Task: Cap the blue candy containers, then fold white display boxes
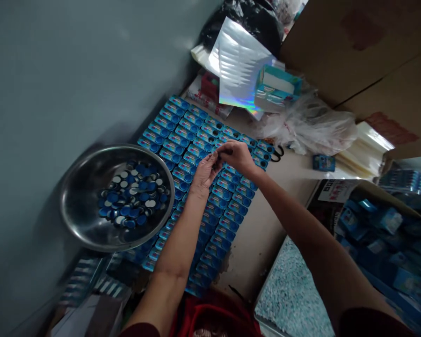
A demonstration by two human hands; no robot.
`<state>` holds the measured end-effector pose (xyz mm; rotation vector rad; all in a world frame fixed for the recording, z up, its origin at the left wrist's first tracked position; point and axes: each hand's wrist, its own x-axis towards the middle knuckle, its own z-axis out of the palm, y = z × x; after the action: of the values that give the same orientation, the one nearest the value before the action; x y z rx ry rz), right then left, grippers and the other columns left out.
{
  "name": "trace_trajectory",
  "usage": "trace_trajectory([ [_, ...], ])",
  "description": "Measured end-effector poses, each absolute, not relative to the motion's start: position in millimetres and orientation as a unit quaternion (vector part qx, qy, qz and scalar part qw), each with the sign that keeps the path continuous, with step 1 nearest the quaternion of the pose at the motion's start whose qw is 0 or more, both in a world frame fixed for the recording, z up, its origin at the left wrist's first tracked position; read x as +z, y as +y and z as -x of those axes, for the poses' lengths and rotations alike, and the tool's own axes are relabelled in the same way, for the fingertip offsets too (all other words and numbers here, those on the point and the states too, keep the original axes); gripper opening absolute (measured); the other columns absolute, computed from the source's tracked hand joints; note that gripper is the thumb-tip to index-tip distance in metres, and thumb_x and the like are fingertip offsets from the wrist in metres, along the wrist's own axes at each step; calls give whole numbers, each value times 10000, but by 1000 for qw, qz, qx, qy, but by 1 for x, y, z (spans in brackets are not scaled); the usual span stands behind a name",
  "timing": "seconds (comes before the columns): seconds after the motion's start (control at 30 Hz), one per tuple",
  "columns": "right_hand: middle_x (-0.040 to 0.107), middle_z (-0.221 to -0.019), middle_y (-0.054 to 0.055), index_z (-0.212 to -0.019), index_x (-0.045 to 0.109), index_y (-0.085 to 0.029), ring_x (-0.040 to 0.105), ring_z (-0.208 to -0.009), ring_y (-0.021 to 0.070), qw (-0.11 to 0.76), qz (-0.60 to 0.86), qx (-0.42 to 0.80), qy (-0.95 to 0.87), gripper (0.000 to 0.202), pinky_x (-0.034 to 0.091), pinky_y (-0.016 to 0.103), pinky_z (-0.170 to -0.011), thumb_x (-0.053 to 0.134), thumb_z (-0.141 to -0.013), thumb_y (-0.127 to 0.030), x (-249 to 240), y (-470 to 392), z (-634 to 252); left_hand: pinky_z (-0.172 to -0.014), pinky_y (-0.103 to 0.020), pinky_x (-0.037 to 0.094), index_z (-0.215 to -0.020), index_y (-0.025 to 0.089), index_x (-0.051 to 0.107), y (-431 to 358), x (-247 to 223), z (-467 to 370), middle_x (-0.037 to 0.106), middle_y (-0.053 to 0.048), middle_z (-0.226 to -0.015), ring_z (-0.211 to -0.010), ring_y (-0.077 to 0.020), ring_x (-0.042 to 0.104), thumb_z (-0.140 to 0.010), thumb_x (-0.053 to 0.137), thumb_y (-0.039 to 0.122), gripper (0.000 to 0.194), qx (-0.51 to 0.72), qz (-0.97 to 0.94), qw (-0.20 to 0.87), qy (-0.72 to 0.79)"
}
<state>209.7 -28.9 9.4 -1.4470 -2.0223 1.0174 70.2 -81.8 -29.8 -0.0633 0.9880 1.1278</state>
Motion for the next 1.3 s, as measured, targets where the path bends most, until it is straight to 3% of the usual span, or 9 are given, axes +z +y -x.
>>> trace_trajectory([
  [0.23,819,-968,73,-942,843,-167,750,-986,252,143,632,211,-732,209,548,351,-939,700,-801,-108,-14,89,-196,-1070,-386,603,-1151,194,754,-49,-34,-55,814,-83,-1170,-1112,-198,779,-1086,579,354,246,585,40,704,399],
  [0.37,810,-1050,74,-944,817,-182,737,-1045,256,32,639,199,-743,199,567,403,-990,775,-772,-92,-19,118,-185,-1172,-420,548,-1137,177,757,-48,-38,-47,813,-86,-1206,-1266,-223,739,-994,553,159,250,585,44,720,372],
  [0.57,730,-952,49,-871,757,-145,755,-1027,252,-94,676,218,-697,254,571,417,-967,921,-778,-316,-21,147,-176,-1232,-439,491,-1131,162,775,-48,-51,-44,816,-105,-1200,-1379,-259,682,-892,620,61,301,584,-17,713,388],
  [0.67,734,-934,47,-855,751,-168,746,-1023,297,-65,681,211,-698,282,589,459,-947,970,-678,-183,-11,137,-173,-1209,-450,511,-1110,169,763,-48,-50,-43,819,-103,-1180,-1320,-251,720,-908,617,71,268,593,-10,689,415],
  [0.77,767,-1061,67,-967,770,-210,721,-1053,262,19,656,205,-726,168,570,405,-964,849,-820,-188,-2,92,-170,-1174,-435,545,-1065,183,761,-48,-43,-48,820,-82,-1161,-1241,-225,751,-929,612,91,222,617,3,640,457],
  [0.87,771,-972,41,-1066,768,-210,711,-909,190,184,588,320,-720,168,565,312,-867,700,-934,-289,-8,32,-171,-1157,-385,556,-1112,197,782,-47,-36,-58,810,-63,-1223,-1245,-210,737,-919,607,81,285,633,-7,610,476],
  [0.97,755,-860,17,-1120,772,-188,688,-778,162,299,550,448,-638,289,550,276,-756,630,-900,-310,-22,-9,-174,-1130,-334,563,-1226,188,776,-47,-34,-68,809,-58,-1225,-1213,-190,739,-895,569,58,411,605,20,651,458],
  [1.13,717,-744,-19,-1047,809,-182,653,-686,153,279,599,465,-589,342,505,257,-657,670,-741,-245,-33,-7,-188,-1086,-321,579,-1315,171,732,-49,-31,-72,794,-90,-1269,-1178,-184,755,-945,521,116,430,572,73,692,435],
  [1.3,788,-902,54,-880,826,-203,737,-899,240,221,647,270,-678,155,565,356,-853,712,-780,-233,-32,46,-190,-1112,-359,572,-1205,164,719,-48,-27,-55,753,-124,-1381,-1342,-241,701,-1070,473,266,299,603,71,674,421],
])
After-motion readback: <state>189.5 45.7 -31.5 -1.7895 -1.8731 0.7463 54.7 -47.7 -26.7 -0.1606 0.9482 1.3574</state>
